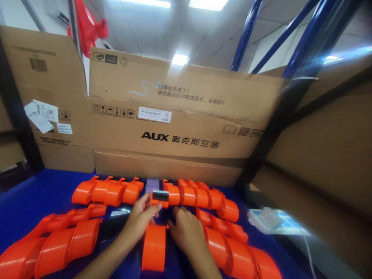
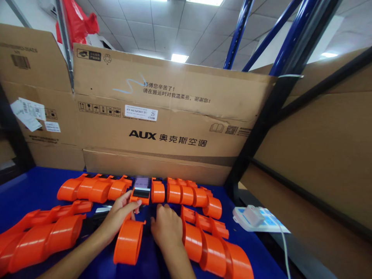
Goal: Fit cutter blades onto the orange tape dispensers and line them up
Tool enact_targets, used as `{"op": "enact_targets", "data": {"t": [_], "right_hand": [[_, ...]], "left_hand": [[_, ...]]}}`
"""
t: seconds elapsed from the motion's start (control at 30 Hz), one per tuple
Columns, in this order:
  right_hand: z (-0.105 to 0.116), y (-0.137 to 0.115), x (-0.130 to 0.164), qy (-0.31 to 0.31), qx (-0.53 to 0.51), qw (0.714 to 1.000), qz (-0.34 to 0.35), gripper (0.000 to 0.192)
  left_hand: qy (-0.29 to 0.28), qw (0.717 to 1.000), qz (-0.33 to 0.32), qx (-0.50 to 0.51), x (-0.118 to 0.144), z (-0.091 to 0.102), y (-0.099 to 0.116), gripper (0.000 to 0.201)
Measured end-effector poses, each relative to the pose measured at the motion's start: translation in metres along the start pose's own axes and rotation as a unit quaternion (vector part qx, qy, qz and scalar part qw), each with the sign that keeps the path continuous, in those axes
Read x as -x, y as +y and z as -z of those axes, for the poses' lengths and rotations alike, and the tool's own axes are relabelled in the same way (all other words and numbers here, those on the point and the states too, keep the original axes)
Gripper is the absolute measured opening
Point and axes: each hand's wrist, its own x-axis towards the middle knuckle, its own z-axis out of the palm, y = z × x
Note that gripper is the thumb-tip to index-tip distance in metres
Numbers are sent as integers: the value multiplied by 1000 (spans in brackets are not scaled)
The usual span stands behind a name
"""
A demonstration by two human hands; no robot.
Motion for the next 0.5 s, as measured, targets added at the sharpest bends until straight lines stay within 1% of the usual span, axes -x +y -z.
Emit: {"op": "enact_targets", "data": {"t": [0.17,0.27,0.43,0.5], "right_hand": [[-3,0,-1,-3,4,1000,16,15],[-4,0,-3,-10,0,1000,13,15],[-1,2,-3,2,-10,1000,-7,25],[1,4,-3,4,-2,1000,-20,27]], "left_hand": [[2,1000,7,6,1,-1,2,32],[9,1000,12,12,0,-1,2,32],[6,1000,9,6,-2,1,1,31],[3,1000,9,7,-1,1,1,30]]}}
